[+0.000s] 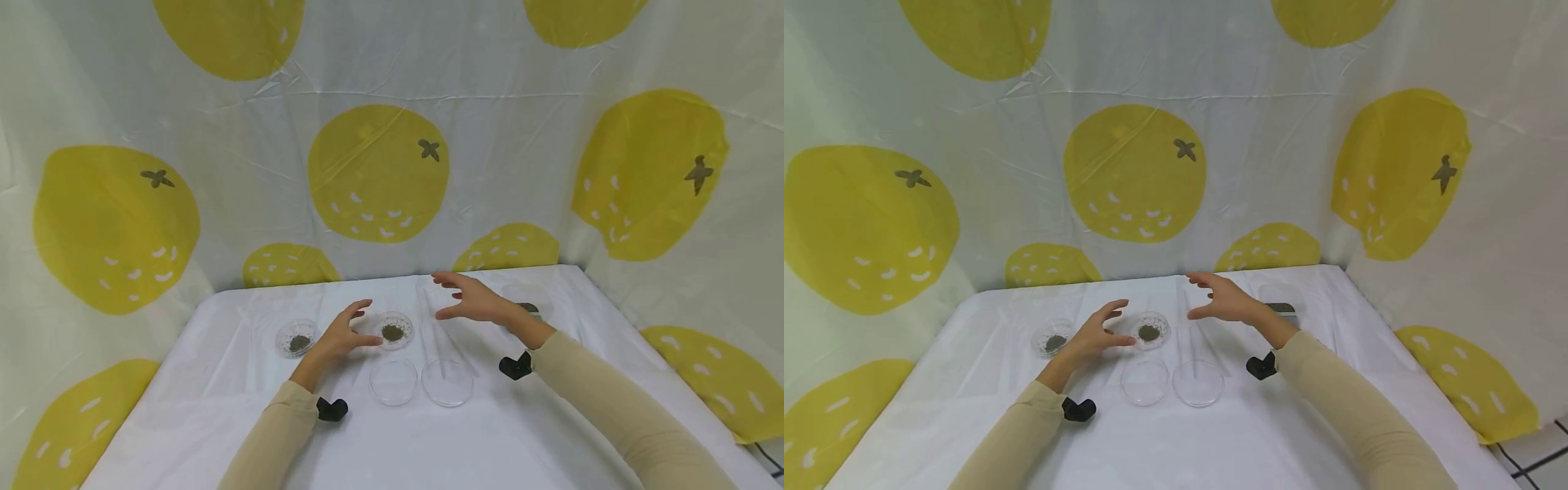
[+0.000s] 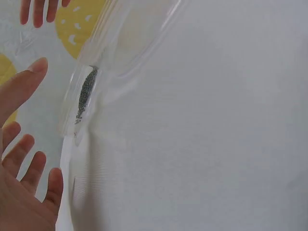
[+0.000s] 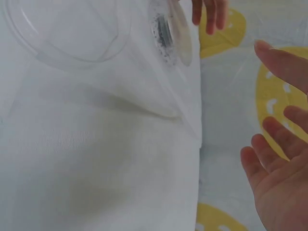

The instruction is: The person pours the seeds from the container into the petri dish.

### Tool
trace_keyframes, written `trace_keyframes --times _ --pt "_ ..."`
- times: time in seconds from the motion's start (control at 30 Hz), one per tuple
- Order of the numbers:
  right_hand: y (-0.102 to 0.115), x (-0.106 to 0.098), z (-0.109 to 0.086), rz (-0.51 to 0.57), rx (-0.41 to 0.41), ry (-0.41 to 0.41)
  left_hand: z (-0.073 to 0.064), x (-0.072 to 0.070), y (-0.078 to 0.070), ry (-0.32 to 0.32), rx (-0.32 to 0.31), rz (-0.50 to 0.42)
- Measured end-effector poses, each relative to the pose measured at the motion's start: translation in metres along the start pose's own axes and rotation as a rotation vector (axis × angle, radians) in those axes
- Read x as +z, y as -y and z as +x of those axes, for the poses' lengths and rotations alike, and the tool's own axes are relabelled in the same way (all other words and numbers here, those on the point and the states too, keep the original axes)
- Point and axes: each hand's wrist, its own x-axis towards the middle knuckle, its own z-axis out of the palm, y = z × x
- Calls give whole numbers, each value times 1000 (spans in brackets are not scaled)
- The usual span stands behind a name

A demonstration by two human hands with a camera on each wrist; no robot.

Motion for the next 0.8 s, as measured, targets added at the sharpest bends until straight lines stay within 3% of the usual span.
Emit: trace_keyframes --times 0.13,0.33,0.53,0.8 --pt "-3 -13 -10 -12 -4 -1 -8 -2 -7 6 -14 -23" --pt "-6 -29 -28 -59 -14 -44 -24 -3 -20 76 -20 -13" --pt "-10 -49 -48 -154 -9 -88 -43 -4 -25 165 68 31" --pt "-27 -72 -78 -116 96 -141 -69 2 -25 243 178 66"
